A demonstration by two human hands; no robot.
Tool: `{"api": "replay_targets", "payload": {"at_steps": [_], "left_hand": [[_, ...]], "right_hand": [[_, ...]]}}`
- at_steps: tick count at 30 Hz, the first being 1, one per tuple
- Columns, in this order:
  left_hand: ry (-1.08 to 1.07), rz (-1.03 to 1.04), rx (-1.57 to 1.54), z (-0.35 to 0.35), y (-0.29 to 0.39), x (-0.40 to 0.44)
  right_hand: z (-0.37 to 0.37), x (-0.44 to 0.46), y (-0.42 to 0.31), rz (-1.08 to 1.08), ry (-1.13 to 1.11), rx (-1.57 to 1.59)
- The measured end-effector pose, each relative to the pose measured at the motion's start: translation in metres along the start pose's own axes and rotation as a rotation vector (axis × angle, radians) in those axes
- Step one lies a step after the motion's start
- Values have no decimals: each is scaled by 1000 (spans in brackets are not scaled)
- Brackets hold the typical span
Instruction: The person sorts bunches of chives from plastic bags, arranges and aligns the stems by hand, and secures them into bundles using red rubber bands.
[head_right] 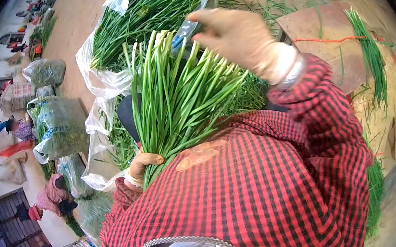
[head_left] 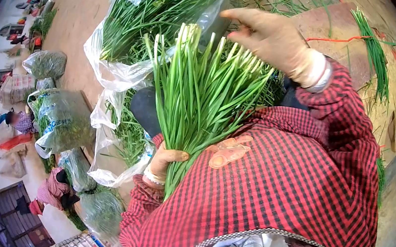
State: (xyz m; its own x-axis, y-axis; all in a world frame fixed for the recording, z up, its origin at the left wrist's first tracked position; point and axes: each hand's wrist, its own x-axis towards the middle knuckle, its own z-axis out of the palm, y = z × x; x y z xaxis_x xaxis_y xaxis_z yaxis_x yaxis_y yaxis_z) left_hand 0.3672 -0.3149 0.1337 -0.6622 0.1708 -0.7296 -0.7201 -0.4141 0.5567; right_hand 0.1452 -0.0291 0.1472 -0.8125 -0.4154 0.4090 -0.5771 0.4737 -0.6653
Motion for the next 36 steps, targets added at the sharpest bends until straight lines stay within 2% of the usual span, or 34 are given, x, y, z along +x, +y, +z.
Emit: {"api": "replay_targets", "payload": {"at_steps": [1,3,6,9,11,12,13,15,18,21,22,23,25,26,27,29,33,36], "left_hand": [[0,-1,7,1,1,0],[34,53,98,3,2,0],[95,115,82,1,5,-3],[136,197,90,-6,17,-7],[96,212,-24,10,33,-11],[72,280,-44,21,40,-12],[78,242,-20,6,43,-9],[42,296,-102,17,50,-7],[44,393,6,27,55,7],[108,535,209,65,63,26],[82,601,349,67,66,42],[108,649,454,79,67,55],[220,859,682,80,57,100],[331,862,963,99,59,98],[449,851,1242,118,61,94],[505,873,1506,140,58,104],[350,812,1731,178,58,108],[121,913,1687,189,61,106]], "right_hand": [[0,5,-19,40,-131,-86],[17,11,-11,-134,77,54],[-3,9,6,-4,240,181],[-5,-27,63,346,280,617],[14,-58,64,720,117,672],[35,-73,78,848,-71,792],[56,-86,91,969,-264,907],[83,-100,76,849,-333,1222],[70,-66,39,592,-339,1507],[38,-22,-3,327,-430,1441],[45,-14,-4,304,-426,1420],[40,-11,-28,302,-249,1348],[50,-1,-15,317,-215,1261],[50,1,-11,302,-220,1247],[47,-2,-9,389,-190,1300],[49,-8,6,554,-100,1454],[26,-18,25,623,49,1556],[-7,-23,29,569,16,1524]]}}
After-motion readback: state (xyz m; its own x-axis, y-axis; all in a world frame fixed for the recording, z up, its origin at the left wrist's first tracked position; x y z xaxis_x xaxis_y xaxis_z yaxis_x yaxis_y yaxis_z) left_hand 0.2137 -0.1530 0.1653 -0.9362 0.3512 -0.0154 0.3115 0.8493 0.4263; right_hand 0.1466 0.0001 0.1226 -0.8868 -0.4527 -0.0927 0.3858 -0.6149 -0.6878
